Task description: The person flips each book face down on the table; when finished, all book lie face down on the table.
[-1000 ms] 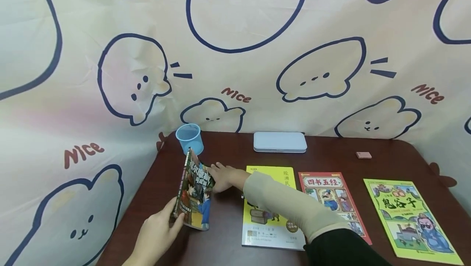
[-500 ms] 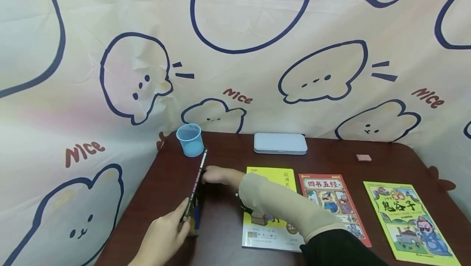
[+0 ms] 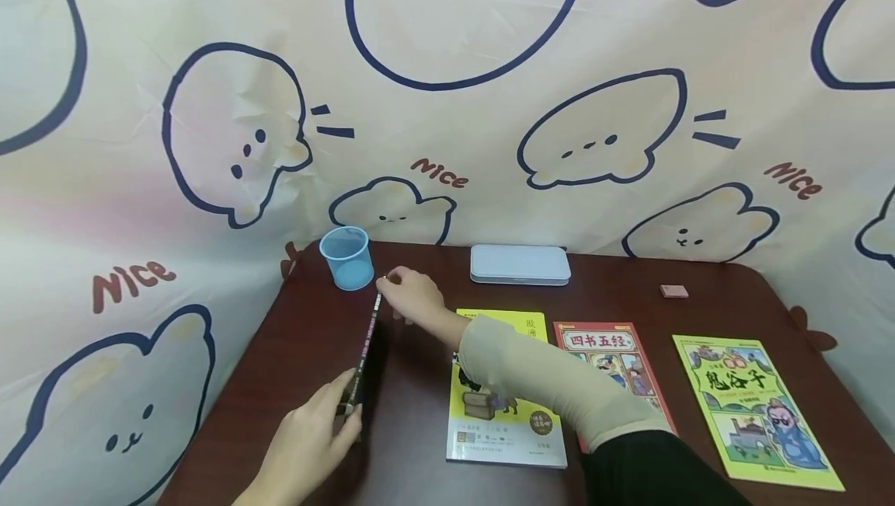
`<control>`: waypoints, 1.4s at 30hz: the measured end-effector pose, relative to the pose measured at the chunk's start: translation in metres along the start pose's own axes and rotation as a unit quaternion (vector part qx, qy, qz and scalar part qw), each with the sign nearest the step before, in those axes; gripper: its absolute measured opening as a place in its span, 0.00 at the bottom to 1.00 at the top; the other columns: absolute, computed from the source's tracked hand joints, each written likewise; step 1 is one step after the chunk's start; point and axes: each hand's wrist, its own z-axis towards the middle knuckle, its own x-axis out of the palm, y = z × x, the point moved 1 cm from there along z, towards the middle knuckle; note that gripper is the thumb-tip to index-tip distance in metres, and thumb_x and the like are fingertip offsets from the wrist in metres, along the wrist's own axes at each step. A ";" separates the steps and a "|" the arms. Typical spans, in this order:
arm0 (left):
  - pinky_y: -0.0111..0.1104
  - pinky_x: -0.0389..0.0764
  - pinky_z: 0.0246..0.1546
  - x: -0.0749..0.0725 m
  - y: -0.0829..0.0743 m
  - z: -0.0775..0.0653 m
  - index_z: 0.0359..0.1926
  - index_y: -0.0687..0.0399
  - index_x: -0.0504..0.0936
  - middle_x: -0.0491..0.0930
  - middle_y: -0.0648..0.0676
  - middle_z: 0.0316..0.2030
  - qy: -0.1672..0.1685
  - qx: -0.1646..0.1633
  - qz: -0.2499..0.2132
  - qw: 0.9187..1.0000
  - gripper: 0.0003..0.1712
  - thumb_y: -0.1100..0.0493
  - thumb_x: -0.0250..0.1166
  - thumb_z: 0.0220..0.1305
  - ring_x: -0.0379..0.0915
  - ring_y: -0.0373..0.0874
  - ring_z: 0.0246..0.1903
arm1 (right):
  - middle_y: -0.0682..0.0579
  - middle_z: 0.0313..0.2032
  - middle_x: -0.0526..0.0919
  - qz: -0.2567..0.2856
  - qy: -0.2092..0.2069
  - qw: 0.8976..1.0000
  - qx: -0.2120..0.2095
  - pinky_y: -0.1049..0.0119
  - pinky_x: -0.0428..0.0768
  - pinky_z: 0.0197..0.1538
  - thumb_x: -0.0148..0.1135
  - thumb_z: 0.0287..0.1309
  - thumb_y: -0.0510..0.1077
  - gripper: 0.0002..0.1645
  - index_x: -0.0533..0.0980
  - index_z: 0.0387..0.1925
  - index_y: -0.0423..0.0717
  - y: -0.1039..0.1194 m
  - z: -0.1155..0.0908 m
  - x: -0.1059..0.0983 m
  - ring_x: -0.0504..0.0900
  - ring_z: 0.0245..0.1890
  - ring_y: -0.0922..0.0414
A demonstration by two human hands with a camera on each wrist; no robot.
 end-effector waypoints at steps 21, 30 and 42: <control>0.29 0.70 0.16 0.027 -0.016 -0.002 0.48 0.53 0.82 0.84 0.48 0.27 0.083 0.004 0.064 0.994 0.25 0.54 0.71 0.46 0.76 0.36 0.21 | 0.57 0.35 0.83 -0.130 -0.036 0.989 -0.055 0.66 0.76 0.35 0.60 0.57 0.51 0.19 0.77 0.49 0.51 -0.040 0.002 0.000 0.74 0.28 0.62; 0.45 0.80 0.37 0.049 -0.013 -0.007 0.46 0.53 0.82 0.82 0.52 0.42 0.236 -0.022 0.084 0.968 0.24 0.48 0.72 0.48 0.79 0.48 0.43 | 0.55 0.20 0.77 -0.170 0.014 0.984 -0.045 0.68 0.68 0.20 0.60 0.55 0.48 0.17 0.76 0.46 0.46 -0.063 0.008 0.010 0.70 0.16 0.60; 0.51 0.79 0.40 0.041 0.026 -0.010 0.50 0.50 0.83 0.74 0.69 0.53 0.254 -0.060 0.089 0.961 0.27 0.51 0.75 0.45 0.72 0.63 0.53 | 0.53 0.29 0.79 -0.226 0.045 0.972 -0.048 0.64 0.72 0.25 0.56 0.60 0.48 0.15 0.74 0.46 0.47 -0.066 0.020 0.017 0.75 0.22 0.58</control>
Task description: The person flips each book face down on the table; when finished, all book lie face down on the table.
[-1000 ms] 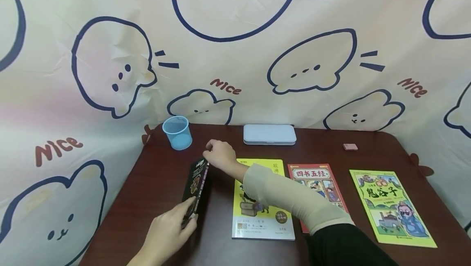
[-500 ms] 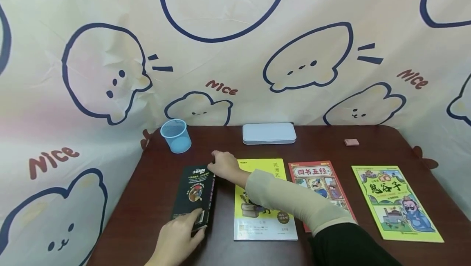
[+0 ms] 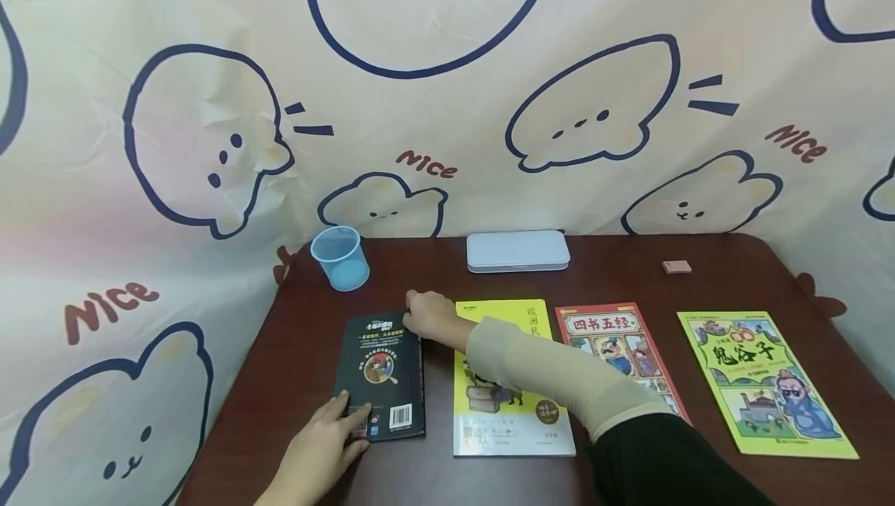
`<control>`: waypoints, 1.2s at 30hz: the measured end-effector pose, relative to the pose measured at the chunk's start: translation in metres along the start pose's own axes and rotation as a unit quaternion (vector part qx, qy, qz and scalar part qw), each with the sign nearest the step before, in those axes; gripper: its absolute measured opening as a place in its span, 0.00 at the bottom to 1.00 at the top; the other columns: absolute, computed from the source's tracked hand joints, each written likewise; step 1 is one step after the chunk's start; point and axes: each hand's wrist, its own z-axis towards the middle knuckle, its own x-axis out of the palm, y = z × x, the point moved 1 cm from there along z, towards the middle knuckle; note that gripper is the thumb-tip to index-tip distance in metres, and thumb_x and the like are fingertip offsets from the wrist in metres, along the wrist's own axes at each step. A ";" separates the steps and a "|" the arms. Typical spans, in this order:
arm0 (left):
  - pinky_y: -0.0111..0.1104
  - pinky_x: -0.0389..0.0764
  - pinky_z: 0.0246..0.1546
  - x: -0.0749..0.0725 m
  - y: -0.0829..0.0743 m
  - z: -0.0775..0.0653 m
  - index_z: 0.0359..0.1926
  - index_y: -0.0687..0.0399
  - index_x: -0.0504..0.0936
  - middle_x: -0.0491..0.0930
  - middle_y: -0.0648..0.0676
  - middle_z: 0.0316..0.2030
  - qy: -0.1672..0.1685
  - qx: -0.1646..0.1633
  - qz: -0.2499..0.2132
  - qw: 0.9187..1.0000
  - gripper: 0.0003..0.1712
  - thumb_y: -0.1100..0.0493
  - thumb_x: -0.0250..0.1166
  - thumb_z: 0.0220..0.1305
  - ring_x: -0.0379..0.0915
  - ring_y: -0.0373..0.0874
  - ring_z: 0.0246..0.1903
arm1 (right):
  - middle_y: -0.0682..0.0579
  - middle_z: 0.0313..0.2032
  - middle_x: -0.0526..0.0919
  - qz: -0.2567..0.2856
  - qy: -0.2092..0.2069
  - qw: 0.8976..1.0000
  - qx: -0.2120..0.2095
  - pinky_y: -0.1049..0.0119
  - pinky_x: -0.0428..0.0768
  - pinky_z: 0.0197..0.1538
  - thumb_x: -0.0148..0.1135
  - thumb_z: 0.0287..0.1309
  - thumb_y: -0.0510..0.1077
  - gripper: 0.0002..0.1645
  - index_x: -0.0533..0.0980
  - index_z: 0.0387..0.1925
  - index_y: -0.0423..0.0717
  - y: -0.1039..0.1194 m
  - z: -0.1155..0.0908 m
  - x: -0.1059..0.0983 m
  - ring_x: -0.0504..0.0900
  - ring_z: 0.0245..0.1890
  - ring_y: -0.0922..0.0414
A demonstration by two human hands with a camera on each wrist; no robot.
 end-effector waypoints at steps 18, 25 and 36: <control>0.49 0.78 0.43 -0.001 -0.002 0.002 0.45 0.56 0.86 0.78 0.70 0.48 -0.016 0.029 0.013 0.999 0.26 0.48 0.75 0.44 0.76 0.62 0.48 | 0.50 0.34 0.82 -0.084 0.010 0.995 -0.053 0.67 0.72 0.24 0.52 0.66 0.47 0.20 0.69 0.59 0.49 -0.006 -0.018 -0.002 0.77 0.25 0.60; 0.47 0.80 0.35 -0.004 -0.002 0.007 0.42 0.54 0.86 0.80 0.66 0.44 -0.013 0.044 0.056 0.997 0.27 0.43 0.73 0.43 0.78 0.58 0.42 | 0.57 0.12 0.70 -0.111 -0.047 0.989 -0.089 0.69 0.60 0.14 0.54 0.63 0.50 0.26 0.67 0.62 0.53 -0.025 -0.040 -0.021 0.65 0.11 0.61; 0.45 0.74 0.23 -0.020 -0.007 0.036 0.32 0.55 0.82 0.77 0.55 0.24 0.035 0.084 0.163 0.982 0.28 0.34 0.65 0.49 0.76 0.49 0.25 | 0.56 0.33 0.82 -0.150 -0.122 0.976 -0.097 0.69 0.71 0.23 0.55 0.59 0.45 0.11 0.81 0.40 0.52 -0.071 -0.066 -0.057 0.74 0.25 0.62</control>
